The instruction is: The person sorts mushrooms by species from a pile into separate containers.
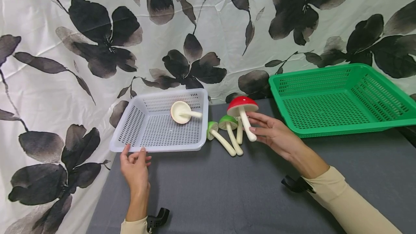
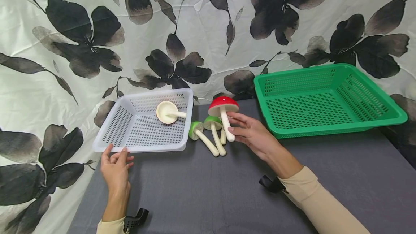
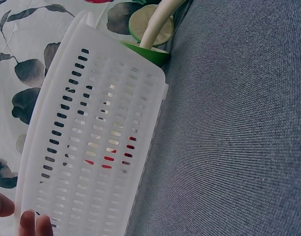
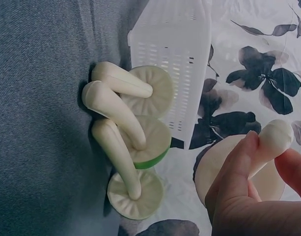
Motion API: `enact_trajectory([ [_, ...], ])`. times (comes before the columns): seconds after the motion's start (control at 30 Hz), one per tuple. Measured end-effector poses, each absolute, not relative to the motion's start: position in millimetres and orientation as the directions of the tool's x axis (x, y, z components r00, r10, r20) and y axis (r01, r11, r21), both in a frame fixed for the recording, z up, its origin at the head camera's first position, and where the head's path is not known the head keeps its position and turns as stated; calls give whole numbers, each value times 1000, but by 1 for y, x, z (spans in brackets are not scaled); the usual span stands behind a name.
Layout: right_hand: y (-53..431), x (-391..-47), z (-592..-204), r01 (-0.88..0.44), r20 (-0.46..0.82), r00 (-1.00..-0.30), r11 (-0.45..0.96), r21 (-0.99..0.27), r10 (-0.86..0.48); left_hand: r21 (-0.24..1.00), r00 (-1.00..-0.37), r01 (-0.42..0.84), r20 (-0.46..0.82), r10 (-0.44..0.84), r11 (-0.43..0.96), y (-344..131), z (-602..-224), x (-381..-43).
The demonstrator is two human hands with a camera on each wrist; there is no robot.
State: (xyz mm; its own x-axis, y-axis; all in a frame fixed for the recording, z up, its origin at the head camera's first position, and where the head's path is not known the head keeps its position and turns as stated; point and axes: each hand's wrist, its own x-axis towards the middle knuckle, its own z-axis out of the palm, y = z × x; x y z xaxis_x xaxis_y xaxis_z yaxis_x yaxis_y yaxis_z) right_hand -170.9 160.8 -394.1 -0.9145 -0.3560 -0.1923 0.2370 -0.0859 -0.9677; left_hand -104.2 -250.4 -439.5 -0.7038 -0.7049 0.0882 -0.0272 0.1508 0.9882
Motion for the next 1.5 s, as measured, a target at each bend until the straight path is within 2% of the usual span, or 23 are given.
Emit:
enact_trajectory([
  [0.8,144,-178,-389,212,-155,-907,-106,-971,-393,985,-689,-29,103,-717,169,-248,-440,-102],
  [1.5,119,-191,-383,239,-189,-890,-71,-968,-416,983,-691,-20,119,-713,183,-246,-442,-103],
])
